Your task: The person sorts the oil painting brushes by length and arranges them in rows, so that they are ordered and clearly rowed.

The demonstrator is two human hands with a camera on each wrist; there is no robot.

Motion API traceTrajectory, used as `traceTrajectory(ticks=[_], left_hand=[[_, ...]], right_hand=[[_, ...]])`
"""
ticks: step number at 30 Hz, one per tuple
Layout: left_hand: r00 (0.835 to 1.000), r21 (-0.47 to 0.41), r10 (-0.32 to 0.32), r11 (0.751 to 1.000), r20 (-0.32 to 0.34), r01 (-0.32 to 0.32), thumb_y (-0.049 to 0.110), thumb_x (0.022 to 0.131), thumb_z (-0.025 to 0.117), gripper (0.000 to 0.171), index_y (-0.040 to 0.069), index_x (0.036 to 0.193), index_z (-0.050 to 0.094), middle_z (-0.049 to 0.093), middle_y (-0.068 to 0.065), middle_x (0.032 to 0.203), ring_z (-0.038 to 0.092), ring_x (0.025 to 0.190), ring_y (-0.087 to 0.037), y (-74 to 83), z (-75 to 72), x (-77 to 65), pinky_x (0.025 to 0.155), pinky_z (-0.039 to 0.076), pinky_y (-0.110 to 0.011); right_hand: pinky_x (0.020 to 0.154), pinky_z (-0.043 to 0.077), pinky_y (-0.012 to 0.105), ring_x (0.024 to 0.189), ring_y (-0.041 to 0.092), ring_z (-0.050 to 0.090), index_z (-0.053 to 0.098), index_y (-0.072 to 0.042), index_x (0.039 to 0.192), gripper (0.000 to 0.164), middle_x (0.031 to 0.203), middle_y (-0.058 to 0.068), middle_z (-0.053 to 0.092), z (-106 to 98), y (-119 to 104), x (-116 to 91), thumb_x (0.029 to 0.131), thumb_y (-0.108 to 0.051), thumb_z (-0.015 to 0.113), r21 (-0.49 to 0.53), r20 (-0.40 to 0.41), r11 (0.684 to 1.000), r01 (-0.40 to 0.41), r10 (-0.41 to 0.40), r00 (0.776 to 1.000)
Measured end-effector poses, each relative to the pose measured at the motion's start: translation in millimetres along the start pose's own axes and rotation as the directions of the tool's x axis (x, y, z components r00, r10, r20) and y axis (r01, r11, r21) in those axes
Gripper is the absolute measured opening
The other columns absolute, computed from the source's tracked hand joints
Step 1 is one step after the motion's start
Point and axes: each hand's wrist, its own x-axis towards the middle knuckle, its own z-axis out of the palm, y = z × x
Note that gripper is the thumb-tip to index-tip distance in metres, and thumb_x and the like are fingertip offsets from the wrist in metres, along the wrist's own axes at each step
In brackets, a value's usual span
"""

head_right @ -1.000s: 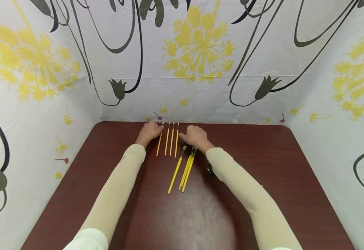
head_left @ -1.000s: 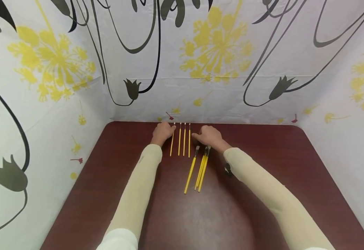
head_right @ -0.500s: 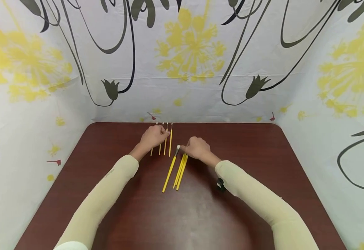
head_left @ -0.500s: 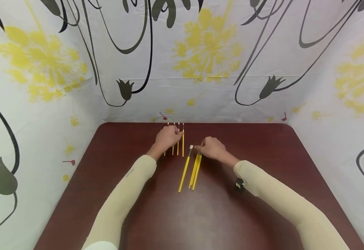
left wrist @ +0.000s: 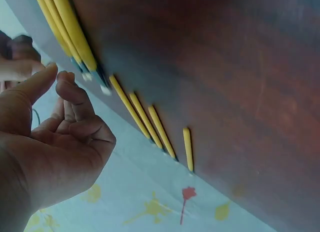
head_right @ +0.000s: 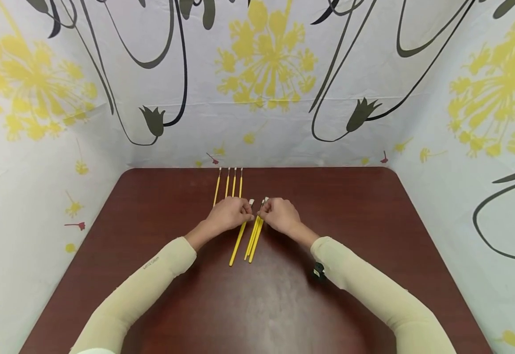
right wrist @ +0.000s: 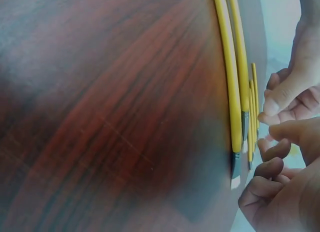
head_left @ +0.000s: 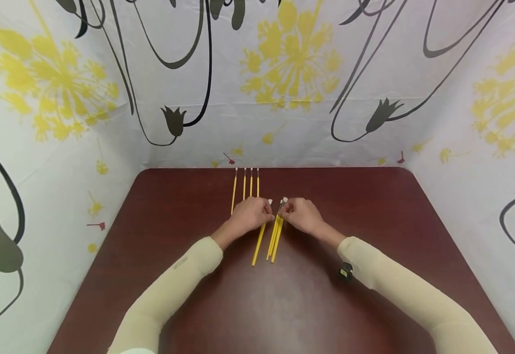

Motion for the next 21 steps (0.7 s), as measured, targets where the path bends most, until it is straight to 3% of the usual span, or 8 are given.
traceTrajectory(ticks=[8,12,21], left_hand=[[0.999,0.08,0.04,0.996,0.02,-0.042,0.032,0.097,0.077,0.016,0.022,0.085,0.074,0.069,0.008,0.076,0.059,0.061,-0.01,13.9,10.5,-9.4,0.054,0.046,-0.027],[0.999,0.11,0.036,0.993,0.018,-0.038,0.031,0.097,0.077,0.02,0.022,0.08,0.071,0.068,0.008,0.076,0.058,0.061,-0.011,19.5,15.6,-12.2,0.053,0.045,-0.028],[1.0,0.117,-0.002,0.993,0.021,0.0,0.033,0.095,0.079,0.026,0.023,0.074,0.067,0.063,0.01,0.07,0.055,0.059,-0.009,19.2,19.7,-24.3,0.052,0.043,-0.028]], right_hand=[[0.046,0.041,0.028,0.053,0.012,0.057,0.079,-0.018,0.092,0.012,0.078,-0.001,0.074,6.4,-4.5,-5.3,0.098,-0.028,0.076,-0.111,-0.045,0.993,0.032,-0.037,0.998],[0.046,0.039,0.027,0.052,0.011,0.055,0.078,-0.016,0.09,0.012,0.076,-0.001,0.073,10.4,-1.2,-8.0,0.097,-0.026,0.076,-0.128,-0.055,0.99,0.05,-0.058,0.997],[0.045,0.035,0.026,0.051,0.011,0.051,0.068,-0.019,0.075,0.024,0.064,-0.004,0.063,21.9,-2.3,-17.5,0.095,-0.027,0.077,-0.163,-0.076,0.987,0.005,-0.018,0.997]])
